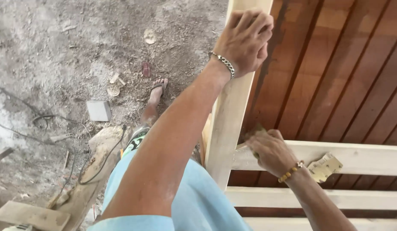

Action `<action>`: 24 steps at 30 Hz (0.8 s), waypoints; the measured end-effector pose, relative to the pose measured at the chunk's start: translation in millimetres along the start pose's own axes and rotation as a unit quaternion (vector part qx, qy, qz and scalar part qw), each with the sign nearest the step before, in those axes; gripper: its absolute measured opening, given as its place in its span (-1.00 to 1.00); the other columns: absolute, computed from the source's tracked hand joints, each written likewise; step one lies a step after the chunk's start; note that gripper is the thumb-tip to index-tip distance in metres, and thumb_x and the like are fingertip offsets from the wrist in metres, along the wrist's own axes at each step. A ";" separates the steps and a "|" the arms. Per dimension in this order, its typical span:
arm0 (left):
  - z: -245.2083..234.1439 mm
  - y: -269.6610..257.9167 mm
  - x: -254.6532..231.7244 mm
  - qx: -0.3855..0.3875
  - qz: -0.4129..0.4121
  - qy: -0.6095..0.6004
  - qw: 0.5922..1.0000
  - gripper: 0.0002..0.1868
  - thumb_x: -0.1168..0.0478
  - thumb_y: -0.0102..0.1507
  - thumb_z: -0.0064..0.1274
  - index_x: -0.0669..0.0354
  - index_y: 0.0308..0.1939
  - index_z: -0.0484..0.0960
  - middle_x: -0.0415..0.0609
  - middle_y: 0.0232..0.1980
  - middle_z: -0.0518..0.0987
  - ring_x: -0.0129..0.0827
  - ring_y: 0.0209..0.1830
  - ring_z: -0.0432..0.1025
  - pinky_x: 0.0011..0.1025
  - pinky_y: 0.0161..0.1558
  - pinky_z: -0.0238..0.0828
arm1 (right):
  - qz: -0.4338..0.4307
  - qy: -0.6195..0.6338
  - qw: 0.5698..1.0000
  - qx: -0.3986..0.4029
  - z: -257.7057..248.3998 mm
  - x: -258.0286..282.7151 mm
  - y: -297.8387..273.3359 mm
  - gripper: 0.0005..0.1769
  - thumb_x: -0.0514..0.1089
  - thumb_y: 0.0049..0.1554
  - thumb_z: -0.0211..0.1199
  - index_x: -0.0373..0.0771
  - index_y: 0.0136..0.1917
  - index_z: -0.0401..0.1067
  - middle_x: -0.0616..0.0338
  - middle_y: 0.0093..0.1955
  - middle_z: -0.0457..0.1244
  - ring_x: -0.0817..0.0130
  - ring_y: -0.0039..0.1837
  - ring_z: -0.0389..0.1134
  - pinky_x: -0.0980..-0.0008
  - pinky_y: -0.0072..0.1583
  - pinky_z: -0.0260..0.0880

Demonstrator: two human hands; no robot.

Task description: The person sands a wooden furniture frame with a sheet of sandpaper, holding the frame with one hand and rubbing the sandpaper over the surface with the other, periodically unfolding and shifting the sandpaper to use fresh abrasive surfaces.

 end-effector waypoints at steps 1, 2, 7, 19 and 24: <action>-1.0 -2.9 -1.4 0.003 -0.005 -0.004 1.000 -0.75 0.21 0.18 0.06 0.15 -0.07 0.60 -0.09 0.08 0.32 -0.29 0.18 0.21 -0.20 0.24 0.17 | 0.002 0.003 1.000 0.006 -5.8 13.5 3.6 -0.69 -0.39 0.00 0.29 -0.07 -0.03 0.57 0.26 0.14 0.42 0.41 0.29 0.36 0.18 0.35 0.13; -1.3 -6.6 -4.1 0.014 -0.002 0.006 1.000 -0.76 0.20 0.19 0.07 0.15 -0.08 0.60 -0.10 0.08 0.32 -0.29 0.19 0.21 -0.19 0.25 0.18 | 0.009 0.030 0.999 0.020 -9.9 26.9 7.1 -0.72 -0.37 -0.03 0.32 -0.15 -0.04 0.55 0.21 0.13 0.41 0.35 0.27 0.35 0.17 0.33 0.12; -20.1 1.3 -5.8 -0.044 0.012 0.016 0.999 -0.74 0.15 0.16 0.09 0.13 -0.10 0.61 -0.09 0.09 0.32 -0.27 0.23 0.21 -0.18 0.26 0.17 | -0.009 0.082 0.996 0.027 -26.6 36.1 19.3 -0.71 -0.41 -0.05 0.29 -0.20 -0.04 0.55 0.22 0.10 0.41 0.36 0.24 0.35 0.24 0.30 0.13; -13.5 -8.9 -8.0 0.005 0.000 0.022 1.000 -0.76 0.17 0.19 0.06 0.16 -0.10 0.57 -0.06 0.10 0.32 -0.22 0.23 0.20 -0.12 0.26 0.18 | 0.087 -0.014 0.983 0.159 -4.1 38.8 25.1 -0.70 -0.46 0.05 0.14 -0.14 -0.09 0.56 0.31 -0.15 0.35 0.33 0.01 0.33 0.18 0.17 0.17; 5.0 -9.2 -2.8 0.054 -0.007 0.004 0.999 -0.79 0.23 0.21 0.04 0.15 -0.08 0.58 -0.06 0.10 0.34 -0.25 0.22 0.22 -0.16 0.26 0.19 | 0.040 0.072 0.995 0.053 -59.0 33.4 27.9 -0.66 -0.46 -0.12 0.12 -0.19 -0.13 0.55 0.26 -0.18 0.38 0.31 -0.01 0.36 0.17 0.19 0.21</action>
Point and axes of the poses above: each hand's wrist, its own y-axis towards the middle knuckle, its own z-axis out of the palm, x = y × z, the point moved 7 cm from there along y, towards the middle knuckle
